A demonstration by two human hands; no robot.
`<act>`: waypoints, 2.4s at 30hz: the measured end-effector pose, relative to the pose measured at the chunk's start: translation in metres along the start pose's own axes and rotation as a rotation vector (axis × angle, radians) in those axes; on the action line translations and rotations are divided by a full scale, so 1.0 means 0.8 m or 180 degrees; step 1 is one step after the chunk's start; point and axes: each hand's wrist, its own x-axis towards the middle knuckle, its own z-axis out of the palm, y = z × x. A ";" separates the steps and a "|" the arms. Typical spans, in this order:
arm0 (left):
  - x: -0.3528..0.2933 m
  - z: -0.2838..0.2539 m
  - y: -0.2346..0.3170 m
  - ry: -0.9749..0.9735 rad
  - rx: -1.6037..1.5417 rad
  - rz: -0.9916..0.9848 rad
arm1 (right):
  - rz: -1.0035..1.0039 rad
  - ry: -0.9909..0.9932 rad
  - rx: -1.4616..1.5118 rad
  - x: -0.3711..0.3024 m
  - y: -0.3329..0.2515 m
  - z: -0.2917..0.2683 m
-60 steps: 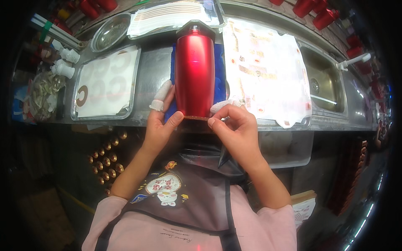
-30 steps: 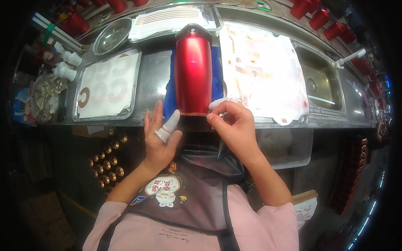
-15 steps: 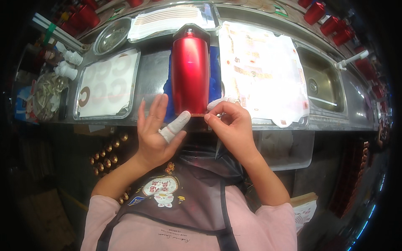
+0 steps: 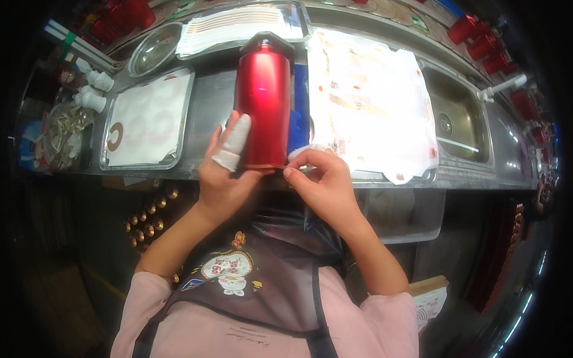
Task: The person applies a red label to a red cylindrical bottle, smooths it with a blue card, and wipes the surface with a white cloth. They repeat this process on multiple bottles, placing finished units on a nearby tray.
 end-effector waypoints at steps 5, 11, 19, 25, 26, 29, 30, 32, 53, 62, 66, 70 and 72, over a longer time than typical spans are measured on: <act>-0.035 -0.011 -0.011 -0.0038 -0.0236 -0.0347 | -0.0186 0.0004 -0.0136 -0.009 -0.015 -0.003; -0.069 -0.024 -0.018 -0.0321 0.0062 -0.0040 | -0.0207 0.0042 -0.0024 -0.016 -0.028 -0.010; -0.055 -0.024 -0.010 -0.0399 0.0287 0.0127 | 0.0086 0.0103 0.0015 -0.005 -0.014 -0.013; -0.032 -0.027 0.008 -0.0468 0.0587 0.0369 | 0.0091 0.0070 0.0052 -0.001 -0.003 -0.012; -0.028 -0.025 0.010 -0.0484 0.0690 0.0441 | 0.0084 0.0079 0.0066 0.000 -0.001 -0.012; -0.019 -0.016 0.021 -0.0416 0.0974 0.0613 | 0.0136 0.0020 0.0083 0.003 0.003 -0.009; -0.017 -0.012 0.025 -0.0423 0.1002 0.0603 | 0.0294 0.0027 0.0036 0.004 0.003 -0.008; -0.016 -0.009 0.025 -0.0237 0.0844 0.0527 | 0.0010 -0.0003 -0.0074 0.002 0.002 -0.007; -0.019 -0.032 0.013 -0.0452 0.0975 0.0659 | 0.0032 0.0090 0.0212 0.000 0.001 -0.012; 0.011 -0.005 0.013 -0.0148 0.0980 0.0596 | -0.0072 0.0051 -0.0068 0.007 0.012 0.001; -0.005 -0.006 -0.007 -0.0074 -0.0045 -0.0008 | -0.0125 -0.0013 -0.0123 0.004 0.010 0.000; -0.034 -0.018 -0.015 -0.0081 -0.0235 -0.0218 | -0.0287 -0.0007 -0.0170 -0.005 -0.003 -0.006; -0.047 -0.026 -0.016 -0.0238 -0.0106 -0.0085 | -0.0263 0.0024 -0.0280 -0.007 -0.010 -0.010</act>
